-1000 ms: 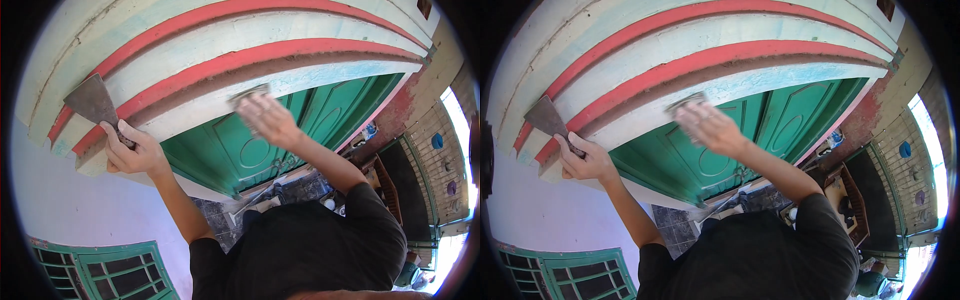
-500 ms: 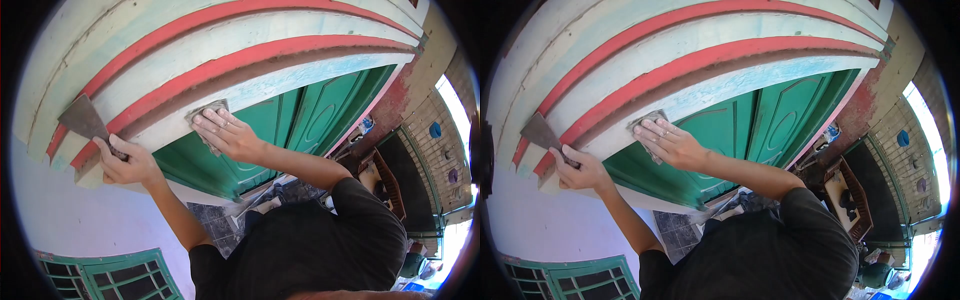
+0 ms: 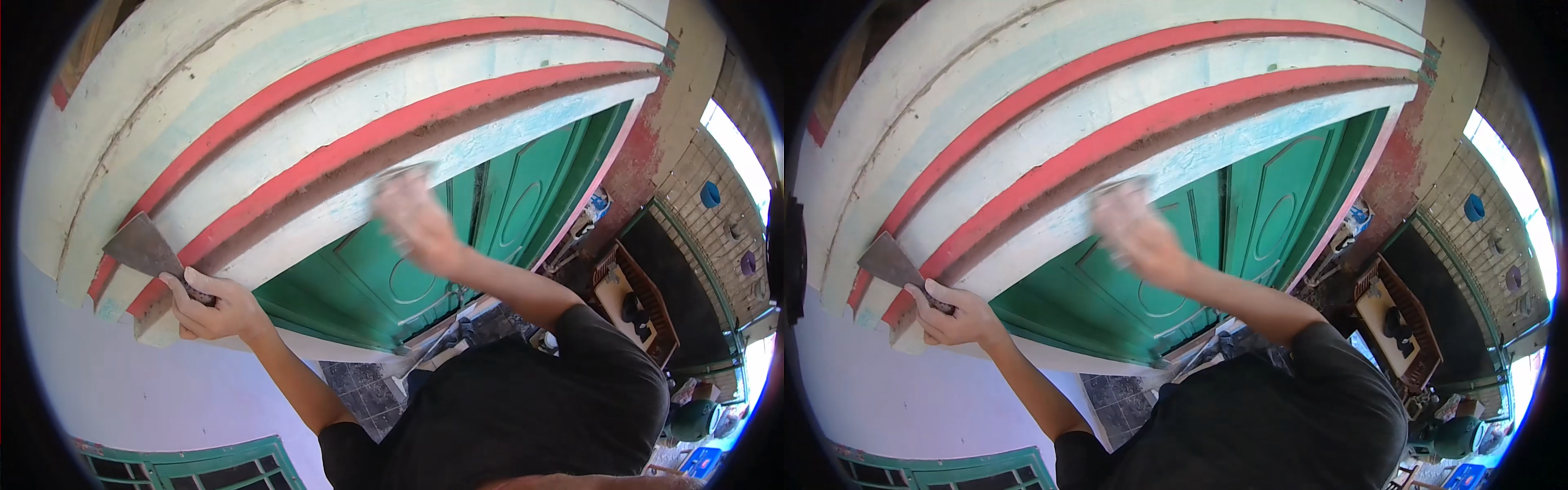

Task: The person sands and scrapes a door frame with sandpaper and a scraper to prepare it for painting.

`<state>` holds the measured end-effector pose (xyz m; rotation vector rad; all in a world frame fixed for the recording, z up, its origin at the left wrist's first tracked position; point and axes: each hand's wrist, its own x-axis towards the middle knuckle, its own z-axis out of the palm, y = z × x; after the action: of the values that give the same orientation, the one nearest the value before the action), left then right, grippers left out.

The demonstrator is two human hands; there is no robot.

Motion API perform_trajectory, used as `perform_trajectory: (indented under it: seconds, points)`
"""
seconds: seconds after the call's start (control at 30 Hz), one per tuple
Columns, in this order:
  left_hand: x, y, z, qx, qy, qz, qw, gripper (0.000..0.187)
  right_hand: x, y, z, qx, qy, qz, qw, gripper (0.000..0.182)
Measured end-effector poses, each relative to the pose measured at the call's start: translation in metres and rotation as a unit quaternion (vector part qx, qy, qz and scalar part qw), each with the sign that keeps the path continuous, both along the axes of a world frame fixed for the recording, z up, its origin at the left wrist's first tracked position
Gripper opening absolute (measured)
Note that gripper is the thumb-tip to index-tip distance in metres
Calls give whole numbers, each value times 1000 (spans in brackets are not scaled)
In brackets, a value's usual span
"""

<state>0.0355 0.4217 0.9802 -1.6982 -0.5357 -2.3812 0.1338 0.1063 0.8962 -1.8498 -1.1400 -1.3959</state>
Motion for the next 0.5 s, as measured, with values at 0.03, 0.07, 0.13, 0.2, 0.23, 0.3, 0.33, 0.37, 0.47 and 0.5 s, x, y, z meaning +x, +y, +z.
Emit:
perform_trajectory:
  seconds: [0.03, 0.07, 0.13, 0.2, 0.23, 0.3, 0.33, 0.37, 0.47, 0.5]
  points:
    - [1, -1, -2, -15, 0, -8, 1000, 33, -10, 28, 7, -17, -20, 25, 999, 66]
    - [2, -1, -2, -10, 0, -16, 1000, 33, -31, 48, 27, -44, 18, 54, 997, 62]
    - [0, 4, 3, 28, 0, 9, 1000, 33, -43, 59, 50, -56, 19, 71, 996, 59]
    - [-4, -1, 4, 8, 11, 6, 1000, 32, -39, 49, 56, -114, -14, 70, 991, 56]
    - [-4, -1, 3, -6, 17, 5, 1000, 32, -29, 32, 55, -144, -30, 29, 989, 60]
    - [-7, -3, 1, -25, 30, 2, 999, 32, -10, -17, 49, -116, -71, -28, 990, 63]
    - [-6, -4, 2, -9, 24, -2, 1000, 31, -2, -45, 45, -99, -32, -36, 994, 64]
    - [-6, -3, 3, 8, 17, -6, 1000, 31, 10, -72, 44, -61, -60, -67, 994, 59]
    - [-3, 5, 1, 27, 9, -4, 1000, 31, 21, -118, 48, 107, 30, -218, 970, 54]
    - [-3, 3, 2, 28, 9, -6, 1000, 31, 25, -116, 45, 156, 36, -234, 959, 56]
